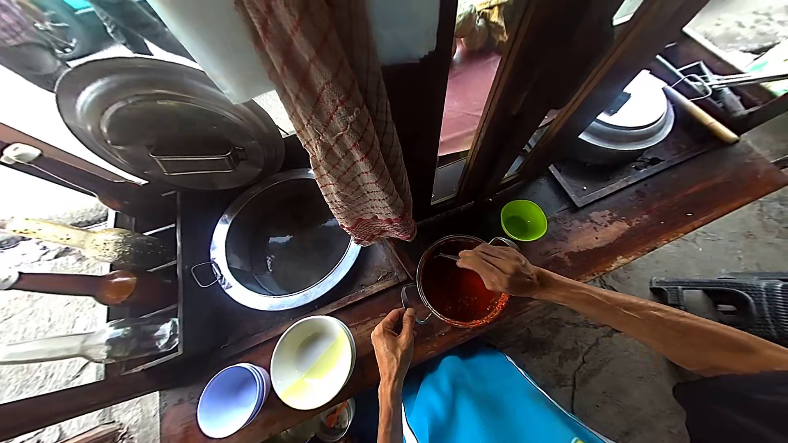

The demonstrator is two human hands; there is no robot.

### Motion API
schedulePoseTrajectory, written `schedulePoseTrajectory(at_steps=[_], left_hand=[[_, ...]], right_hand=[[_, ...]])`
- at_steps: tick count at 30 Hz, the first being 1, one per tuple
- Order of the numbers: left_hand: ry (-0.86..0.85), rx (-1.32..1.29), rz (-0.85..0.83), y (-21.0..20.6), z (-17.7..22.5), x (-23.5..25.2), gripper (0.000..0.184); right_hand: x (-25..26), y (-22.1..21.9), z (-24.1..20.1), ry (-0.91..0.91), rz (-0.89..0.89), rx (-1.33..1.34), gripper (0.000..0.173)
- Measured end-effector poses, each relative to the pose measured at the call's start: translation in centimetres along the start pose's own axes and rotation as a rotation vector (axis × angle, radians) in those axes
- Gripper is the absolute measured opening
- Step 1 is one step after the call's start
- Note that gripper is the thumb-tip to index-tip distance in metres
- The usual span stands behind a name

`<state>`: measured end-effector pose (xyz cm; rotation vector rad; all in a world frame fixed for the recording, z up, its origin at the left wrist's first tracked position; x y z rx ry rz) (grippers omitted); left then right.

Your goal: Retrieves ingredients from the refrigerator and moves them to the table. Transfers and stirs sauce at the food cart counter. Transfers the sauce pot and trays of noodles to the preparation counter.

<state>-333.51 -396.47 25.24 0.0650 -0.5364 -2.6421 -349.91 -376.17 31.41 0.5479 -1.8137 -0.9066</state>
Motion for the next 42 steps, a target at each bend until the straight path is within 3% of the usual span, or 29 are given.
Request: schedulePoseTrajectory(at_steps=[6, 11, 21, 29, 35, 42], left_hand=[[0.000, -0.016, 0.020, 0.0, 0.1, -0.1, 0.019], [0.005, -0.018, 0.013, 0.0, 0.0, -0.1, 0.018], [-0.001, -0.023, 0.003, 0.1, 0.0, 0.0, 0.019], [0.000, -0.005, -0.013, 0.1, -0.1, 0.1, 0.019], [0.003, -0.027, -0.010, 0.1, -0.2, 0.2, 0.017], [0.005, -0.052, -0.017, 0.1, -0.3, 0.2, 0.017]], right_hand=[[-0.3, 0.1, -0.5, 0.056, -0.010, 0.018, 0.021], [-1.0, 0.7, 1.2, 0.002, -0.024, 0.005, 0.020], [-3.3, 3.9, 0.1, -0.485, -0.092, -0.044, 0.026], [-3.2, 0.4, 0.3, -0.724, -0.314, -0.098, 0.027], [-2.4, 0.6, 1.5, -0.826, -0.409, -0.139, 0.019], [-2.2, 1.5, 1.5, -0.951, -0.438, -0.182, 0.020]])
Point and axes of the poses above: each hand's wrist, its own x-axis towards the middle knuckle, its own y-axis out of the back of the hand, z = x × y, the point moved 4 cm from there along x, towards the middle knuckle, and after that the axes turned 12 degrees about -y, right-handed, at the moved point
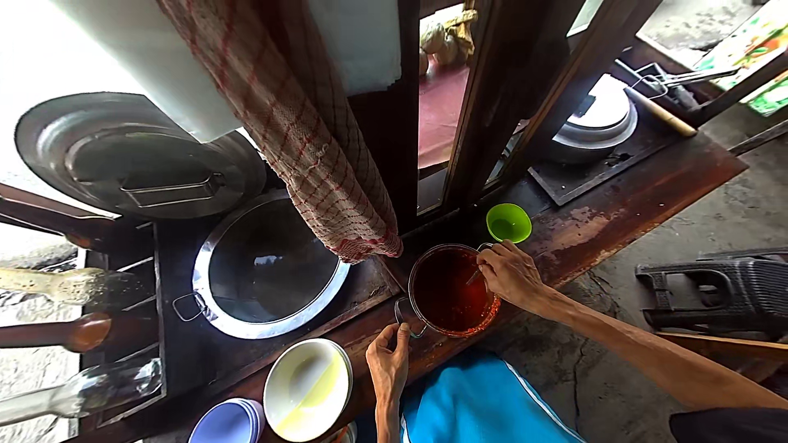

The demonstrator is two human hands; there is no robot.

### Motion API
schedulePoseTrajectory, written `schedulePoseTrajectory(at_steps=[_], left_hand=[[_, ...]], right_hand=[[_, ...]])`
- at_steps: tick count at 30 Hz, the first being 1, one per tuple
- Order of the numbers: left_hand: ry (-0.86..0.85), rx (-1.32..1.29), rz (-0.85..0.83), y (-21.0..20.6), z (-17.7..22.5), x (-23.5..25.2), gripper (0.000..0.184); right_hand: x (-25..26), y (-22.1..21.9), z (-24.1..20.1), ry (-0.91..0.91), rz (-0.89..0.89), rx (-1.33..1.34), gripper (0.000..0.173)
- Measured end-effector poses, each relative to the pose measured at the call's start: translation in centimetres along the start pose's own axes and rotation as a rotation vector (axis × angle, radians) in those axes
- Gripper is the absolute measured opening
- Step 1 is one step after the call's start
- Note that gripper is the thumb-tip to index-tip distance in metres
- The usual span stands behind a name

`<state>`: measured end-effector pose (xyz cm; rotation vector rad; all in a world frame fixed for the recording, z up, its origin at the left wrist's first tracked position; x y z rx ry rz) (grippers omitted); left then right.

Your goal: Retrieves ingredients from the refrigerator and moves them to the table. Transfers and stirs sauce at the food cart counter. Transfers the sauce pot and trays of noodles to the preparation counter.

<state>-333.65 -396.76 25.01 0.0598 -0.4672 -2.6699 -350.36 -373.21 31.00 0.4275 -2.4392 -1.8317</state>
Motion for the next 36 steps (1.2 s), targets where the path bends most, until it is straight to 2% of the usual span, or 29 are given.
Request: schedulePoseTrajectory(at_steps=[4, 10, 15, 18, 21, 26, 31, 36], left_hand=[[0.011, -0.001, 0.001, 0.0, 0.1, 0.0, 0.017], [0.004, -0.005, -0.016, 0.2, 0.1, 0.1, 0.017], [0.012, -0.016, -0.014, 0.1, 0.0, 0.1, 0.017], [0.009, -0.028, -0.012, 0.1, 0.0, 0.1, 0.017], [0.004, -0.037, -0.023, 0.1, -0.1, 0.1, 0.018], [0.006, -0.025, -0.023, 0.2, 0.0, 0.1, 0.018], [0.005, -0.027, -0.014, 0.2, 0.1, 0.1, 0.017], [0.002, -0.025, -0.029, 0.2, 0.1, 0.2, 0.018]], right_hand=[[-0.5, 0.6, 0.0, -0.126, -0.041, -0.002, 0.021], [-0.9, 0.0, -0.6, -0.143, -0.146, -0.043, 0.022], [-1.4, 1.4, 0.0, -0.218, -0.092, -0.022, 0.021], [-2.1, 1.2, 0.1, -0.165, -0.017, -0.005, 0.019], [-3.2, 0.1, -0.6, -0.006, 0.115, 0.000, 0.014], [-4.0, 0.5, -0.7, -0.052, 0.034, 0.028, 0.016], [-6.1, 1.6, -0.8, 0.322, 0.348, 0.103, 0.019], [-9.2, 0.2, -1.0, 0.628, 0.334, 0.142, 0.016]])
Point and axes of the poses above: each hand's wrist, its own x-axis towards the middle knuckle, its own y-axis out of the back of the hand, z = x × y, the point moved 4 cm from there along x, towards the middle knuckle, and after that the axes turned 12 degrees about -y, right-handed, at the moved point
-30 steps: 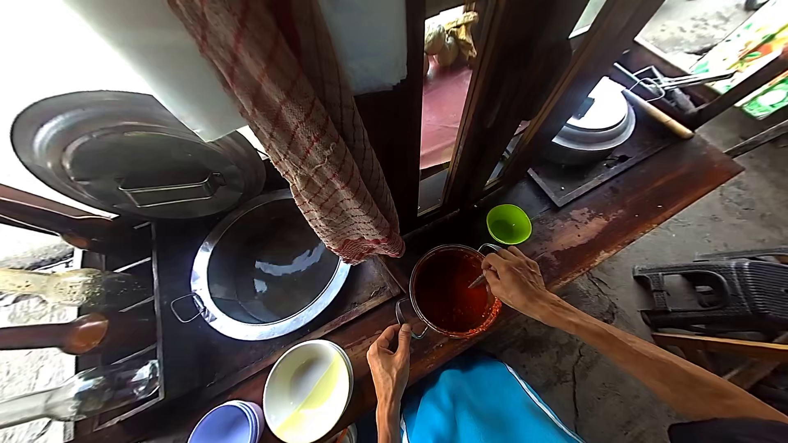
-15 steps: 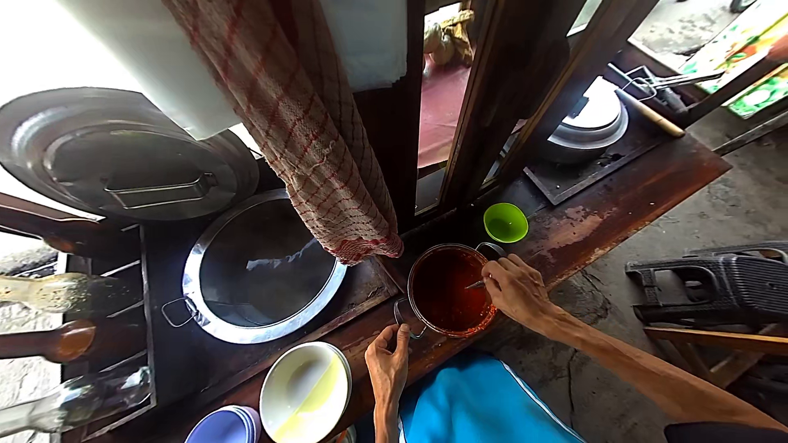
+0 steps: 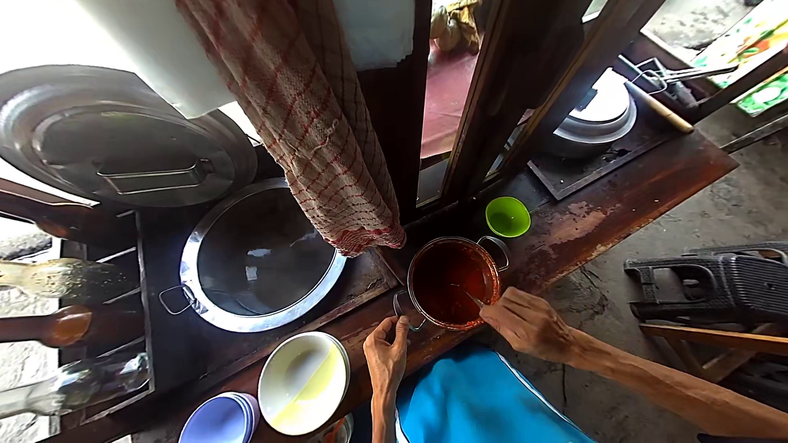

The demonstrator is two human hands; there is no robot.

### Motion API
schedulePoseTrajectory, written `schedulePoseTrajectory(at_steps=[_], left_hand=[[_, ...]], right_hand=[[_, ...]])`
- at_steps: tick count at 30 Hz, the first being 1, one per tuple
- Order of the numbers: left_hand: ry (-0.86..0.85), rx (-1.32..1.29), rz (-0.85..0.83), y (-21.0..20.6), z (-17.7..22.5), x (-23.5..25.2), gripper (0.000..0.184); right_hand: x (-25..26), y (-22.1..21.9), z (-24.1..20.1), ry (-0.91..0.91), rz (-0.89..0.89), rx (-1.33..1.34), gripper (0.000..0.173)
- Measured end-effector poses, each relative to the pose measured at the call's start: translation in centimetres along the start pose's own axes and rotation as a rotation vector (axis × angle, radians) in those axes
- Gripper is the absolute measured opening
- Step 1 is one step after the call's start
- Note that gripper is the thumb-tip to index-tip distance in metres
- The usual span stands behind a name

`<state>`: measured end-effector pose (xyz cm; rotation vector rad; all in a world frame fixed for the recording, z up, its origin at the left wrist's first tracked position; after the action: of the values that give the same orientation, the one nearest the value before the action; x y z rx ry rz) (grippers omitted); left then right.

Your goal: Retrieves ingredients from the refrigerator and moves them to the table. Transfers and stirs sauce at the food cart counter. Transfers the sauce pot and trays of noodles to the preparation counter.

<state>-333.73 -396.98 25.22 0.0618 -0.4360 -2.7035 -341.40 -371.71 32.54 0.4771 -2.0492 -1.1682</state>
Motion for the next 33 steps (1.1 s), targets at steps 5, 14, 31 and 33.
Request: schedulePoseTrajectory(at_steps=[5, 14, 31, 33], left_hand=[[-0.002, -0.021, 0.010, -0.1, -0.1, 0.0, 0.018], [0.001, -0.030, 0.009, 0.0, -0.1, 0.0, 0.018], [0.073, -0.063, -0.095, -0.1, 0.4, 1.3, 0.019], [0.070, -0.063, -0.096, -0.2, 0.4, 1.6, 0.023]], right_hand=[[-1.2, -1.5, -1.1, 0.056, 0.014, 0.080, 0.015], [0.4, -4.0, -3.6, -0.010, 0.018, 0.099, 0.016], [2.2, -2.3, 10.5, -1.230, -0.183, 0.451, 0.045], [2.5, -3.2, 11.0, -1.318, -0.151, 0.723, 0.035]])
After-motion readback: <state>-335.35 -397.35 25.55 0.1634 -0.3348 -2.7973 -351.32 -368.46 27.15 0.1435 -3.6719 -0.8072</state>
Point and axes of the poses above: each hand's wrist, its own x-axis towards the middle knuckle, its own y-axis out of the back of the hand, z = x × y, the point moved 4 cm from there along x, towards the middle knuckle, and after that the axes turned 12 degrees about -y, right-handed, at the moved point
